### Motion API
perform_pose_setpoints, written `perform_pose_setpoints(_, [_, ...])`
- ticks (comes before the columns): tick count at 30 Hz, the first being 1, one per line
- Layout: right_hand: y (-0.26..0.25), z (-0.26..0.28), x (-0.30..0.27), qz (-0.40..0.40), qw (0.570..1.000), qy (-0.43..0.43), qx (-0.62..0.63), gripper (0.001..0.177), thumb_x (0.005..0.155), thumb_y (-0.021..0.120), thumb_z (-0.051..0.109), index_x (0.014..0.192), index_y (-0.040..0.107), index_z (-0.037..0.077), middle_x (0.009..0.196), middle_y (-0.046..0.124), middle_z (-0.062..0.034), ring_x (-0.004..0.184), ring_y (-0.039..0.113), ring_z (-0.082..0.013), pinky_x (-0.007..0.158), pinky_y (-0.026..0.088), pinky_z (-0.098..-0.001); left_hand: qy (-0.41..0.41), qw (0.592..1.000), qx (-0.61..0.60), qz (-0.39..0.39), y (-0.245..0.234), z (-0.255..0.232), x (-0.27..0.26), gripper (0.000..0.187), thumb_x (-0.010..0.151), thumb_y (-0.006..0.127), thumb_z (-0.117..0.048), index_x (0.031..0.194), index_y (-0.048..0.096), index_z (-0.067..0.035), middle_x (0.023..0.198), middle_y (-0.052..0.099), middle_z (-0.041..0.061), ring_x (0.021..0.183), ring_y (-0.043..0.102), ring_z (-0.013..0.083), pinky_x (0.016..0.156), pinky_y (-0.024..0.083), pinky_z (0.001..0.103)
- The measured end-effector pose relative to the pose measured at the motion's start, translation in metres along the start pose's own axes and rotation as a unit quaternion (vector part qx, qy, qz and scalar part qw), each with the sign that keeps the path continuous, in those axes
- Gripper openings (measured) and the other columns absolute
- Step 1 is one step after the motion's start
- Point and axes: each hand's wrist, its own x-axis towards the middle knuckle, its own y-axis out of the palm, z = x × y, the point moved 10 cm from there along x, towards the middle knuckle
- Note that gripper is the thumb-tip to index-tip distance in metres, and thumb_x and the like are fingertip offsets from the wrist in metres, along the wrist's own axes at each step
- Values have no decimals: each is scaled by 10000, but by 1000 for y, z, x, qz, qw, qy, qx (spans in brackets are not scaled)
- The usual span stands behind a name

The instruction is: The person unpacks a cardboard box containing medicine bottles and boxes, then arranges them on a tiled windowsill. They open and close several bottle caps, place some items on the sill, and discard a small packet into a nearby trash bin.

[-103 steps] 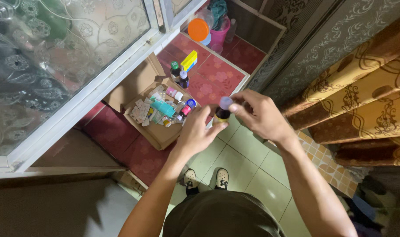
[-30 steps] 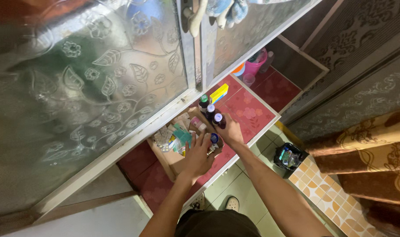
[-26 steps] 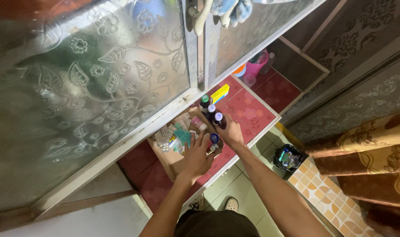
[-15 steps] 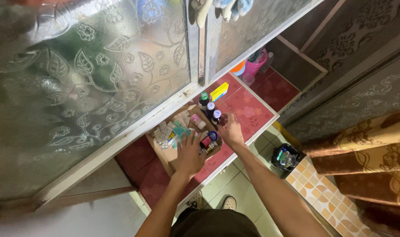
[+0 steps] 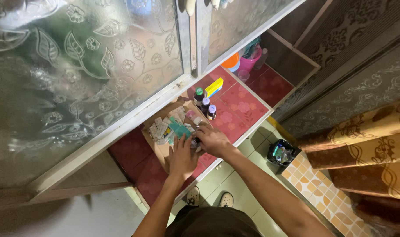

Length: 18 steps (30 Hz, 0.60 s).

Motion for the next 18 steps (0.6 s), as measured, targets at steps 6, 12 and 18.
perform_pose_setpoints(6, [28,12,-1,63,996,12,-61,471,699,799,269,1110,666,83,1221,619,-113,1195,574,-327,1003,467,-493,8,1000,11,-8,-5,1,-13,718,843,699,-240,1483,405,-100,1612,316,158,1523,180,454,1167,218,680])
perform_pose_setpoints(12, [39,13,-4,73,993,12,-92,394,760,759,145,1139,667,89,1236,623,-84,1215,579,-299,979,481,-476,-31,999,12,0,-21,0,-31,732,827,701,-213,1487,407,-100,1617,320,139,1521,188,436,1176,222,675])
perform_pose_setpoints(18, [45,13,-5,102,990,22,-94,434,780,753,174,1188,627,94,1237,604,-99,1231,558,-308,976,469,-495,-19,999,-20,-33,-28,6,-44,726,819,708,-201,1475,427,-72,1602,328,162,1524,175,458,1159,237,665])
